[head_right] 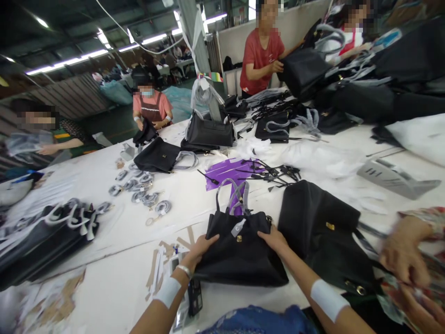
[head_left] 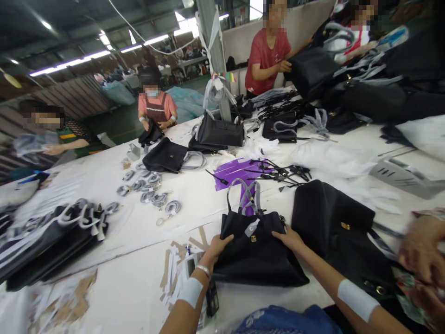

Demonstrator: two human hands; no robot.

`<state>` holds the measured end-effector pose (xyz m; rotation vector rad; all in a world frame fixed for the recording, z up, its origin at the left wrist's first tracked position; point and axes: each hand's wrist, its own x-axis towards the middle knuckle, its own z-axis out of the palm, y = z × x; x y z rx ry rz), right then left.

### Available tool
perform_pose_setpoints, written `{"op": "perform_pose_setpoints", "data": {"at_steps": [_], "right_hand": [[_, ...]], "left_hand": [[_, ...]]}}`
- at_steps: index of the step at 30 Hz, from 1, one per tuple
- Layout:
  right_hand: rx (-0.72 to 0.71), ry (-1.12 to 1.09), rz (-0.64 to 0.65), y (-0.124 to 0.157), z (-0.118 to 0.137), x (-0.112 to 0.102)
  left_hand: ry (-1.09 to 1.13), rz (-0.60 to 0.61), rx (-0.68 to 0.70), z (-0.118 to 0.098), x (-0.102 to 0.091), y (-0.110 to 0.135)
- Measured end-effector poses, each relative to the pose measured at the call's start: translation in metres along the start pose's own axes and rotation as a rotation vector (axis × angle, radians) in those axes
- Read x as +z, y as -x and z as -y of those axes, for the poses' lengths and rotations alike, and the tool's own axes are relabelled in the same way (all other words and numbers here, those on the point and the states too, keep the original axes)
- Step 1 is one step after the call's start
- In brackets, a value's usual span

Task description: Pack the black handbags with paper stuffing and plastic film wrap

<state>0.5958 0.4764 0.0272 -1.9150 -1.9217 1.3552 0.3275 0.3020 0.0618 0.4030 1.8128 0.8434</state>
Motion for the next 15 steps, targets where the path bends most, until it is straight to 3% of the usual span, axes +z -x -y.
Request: {"op": "perform_pose_setpoints", "data": {"at_steps": [7, 10, 15], "right_hand": [[-0.083, -0.221, -0.051, 0.031, 0.02, -0.011], [-0.13, -0.333, -0.03, 0.051, 0.044, -0.02], [-0.204, -0.267, -0.075, 0.08, 0.095, -0.025]], "left_hand": [[0.037, -0.134, 0.148, -0.002, -0.006, 0.036], [0.001, -0.23, 0.248, -0.007, -0.02, 0.059], [-0.094, -0.427, 0.456, -0.025, -0.053, 0.099]]}}
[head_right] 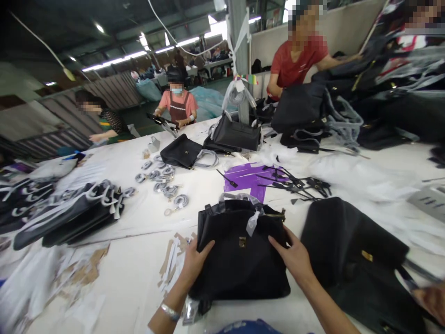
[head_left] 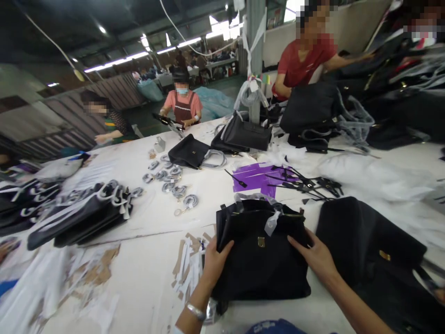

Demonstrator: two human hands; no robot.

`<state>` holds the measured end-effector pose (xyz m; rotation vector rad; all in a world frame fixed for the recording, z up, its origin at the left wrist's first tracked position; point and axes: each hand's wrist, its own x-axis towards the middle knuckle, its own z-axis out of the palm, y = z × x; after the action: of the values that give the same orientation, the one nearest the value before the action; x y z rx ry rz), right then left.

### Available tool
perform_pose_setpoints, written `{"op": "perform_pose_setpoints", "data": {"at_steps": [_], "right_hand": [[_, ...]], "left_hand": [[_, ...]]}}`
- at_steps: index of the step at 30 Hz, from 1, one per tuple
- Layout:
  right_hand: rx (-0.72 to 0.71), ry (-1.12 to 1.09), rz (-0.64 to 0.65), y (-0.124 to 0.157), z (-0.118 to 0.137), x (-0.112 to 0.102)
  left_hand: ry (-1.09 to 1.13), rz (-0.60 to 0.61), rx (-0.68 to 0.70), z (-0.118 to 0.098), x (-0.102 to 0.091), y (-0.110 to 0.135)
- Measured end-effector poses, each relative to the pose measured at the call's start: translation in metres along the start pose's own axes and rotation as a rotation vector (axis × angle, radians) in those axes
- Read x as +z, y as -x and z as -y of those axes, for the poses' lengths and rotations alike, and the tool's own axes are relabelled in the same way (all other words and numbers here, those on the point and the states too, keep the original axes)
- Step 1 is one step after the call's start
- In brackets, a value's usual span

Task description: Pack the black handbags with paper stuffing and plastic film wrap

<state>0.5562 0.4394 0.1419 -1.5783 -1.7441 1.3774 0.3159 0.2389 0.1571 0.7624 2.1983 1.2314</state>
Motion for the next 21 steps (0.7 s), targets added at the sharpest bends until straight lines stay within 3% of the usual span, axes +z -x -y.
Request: {"op": "perform_pose_setpoints", "data": {"at_steps": [5, 11, 16, 21], "right_hand": [[-0.045, 0.001, 0.002, 0.015, 0.034, 0.021], [-0.089, -0.019, -0.004, 0.029, 0.047, 0.042], [-0.186, -0.091, 0.065, 0.045, 0.066, 0.057], [-0.181, -0.078, 0.107, 0.063, 0.08, 0.065]], "left_hand": [[-0.029, -0.121, 0.146, -0.013, -0.043, 0.01], [-0.053, -0.227, 0.272, 0.004, -0.077, 0.021], [-0.009, -0.307, 0.237, 0.013, -0.11, 0.022], [0.059, -0.416, 0.167, 0.026, -0.15, 0.015]]}}
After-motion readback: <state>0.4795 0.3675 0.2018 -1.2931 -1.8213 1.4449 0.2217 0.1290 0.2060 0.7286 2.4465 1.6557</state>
